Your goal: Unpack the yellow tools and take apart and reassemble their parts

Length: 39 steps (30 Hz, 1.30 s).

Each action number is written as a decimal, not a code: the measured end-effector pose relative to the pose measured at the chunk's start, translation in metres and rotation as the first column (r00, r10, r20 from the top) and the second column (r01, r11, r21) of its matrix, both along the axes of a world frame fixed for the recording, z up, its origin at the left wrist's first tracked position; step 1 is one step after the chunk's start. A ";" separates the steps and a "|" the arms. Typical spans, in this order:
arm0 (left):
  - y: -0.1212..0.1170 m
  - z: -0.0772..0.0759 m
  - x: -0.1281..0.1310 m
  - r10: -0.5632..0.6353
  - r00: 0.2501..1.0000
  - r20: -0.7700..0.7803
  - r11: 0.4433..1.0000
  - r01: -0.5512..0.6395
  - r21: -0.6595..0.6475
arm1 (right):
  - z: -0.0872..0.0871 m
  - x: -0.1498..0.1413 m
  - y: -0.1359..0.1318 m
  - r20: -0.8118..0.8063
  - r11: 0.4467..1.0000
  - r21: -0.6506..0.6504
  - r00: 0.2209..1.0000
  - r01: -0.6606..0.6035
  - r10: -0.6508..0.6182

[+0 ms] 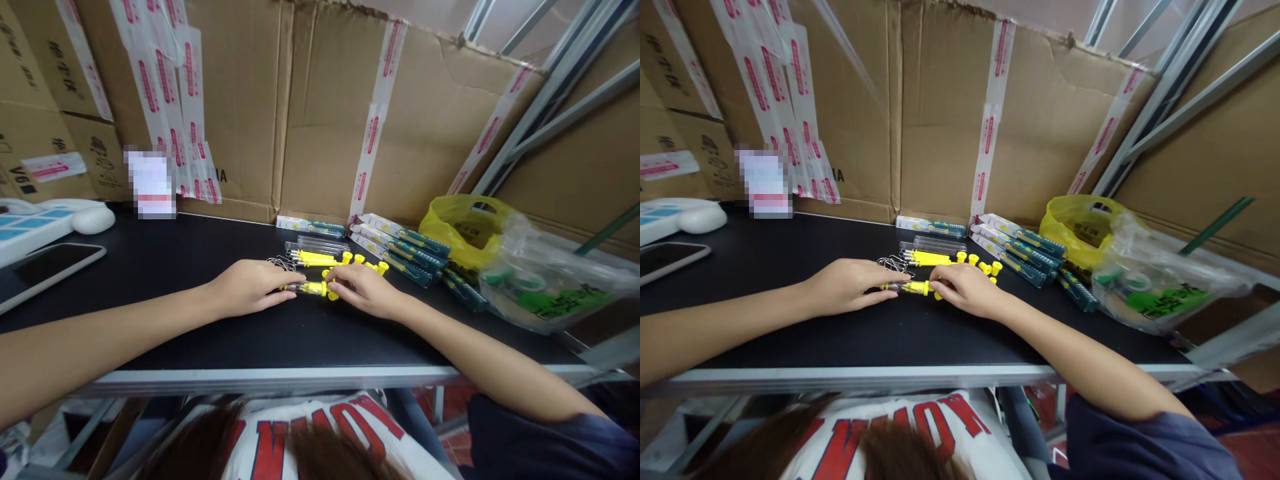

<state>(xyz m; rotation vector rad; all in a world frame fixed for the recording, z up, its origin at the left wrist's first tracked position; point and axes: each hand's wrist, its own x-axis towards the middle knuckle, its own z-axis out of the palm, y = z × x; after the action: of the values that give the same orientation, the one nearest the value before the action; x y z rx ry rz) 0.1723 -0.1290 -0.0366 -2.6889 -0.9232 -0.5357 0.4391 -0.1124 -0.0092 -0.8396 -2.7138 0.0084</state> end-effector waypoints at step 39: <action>0.000 -0.001 -0.001 0.000 1.000 -0.007 1.000 0.000 0.005 | 0.005 0.035 0.054 -0.083 0.934 0.145 0.944 0.328 -0.319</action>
<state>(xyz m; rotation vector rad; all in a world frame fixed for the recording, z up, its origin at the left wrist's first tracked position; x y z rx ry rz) 0.1708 -0.1289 -0.0381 -2.6847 -0.9184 -0.5278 0.4742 -0.0582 -0.0045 -1.2055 -2.4518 -0.2447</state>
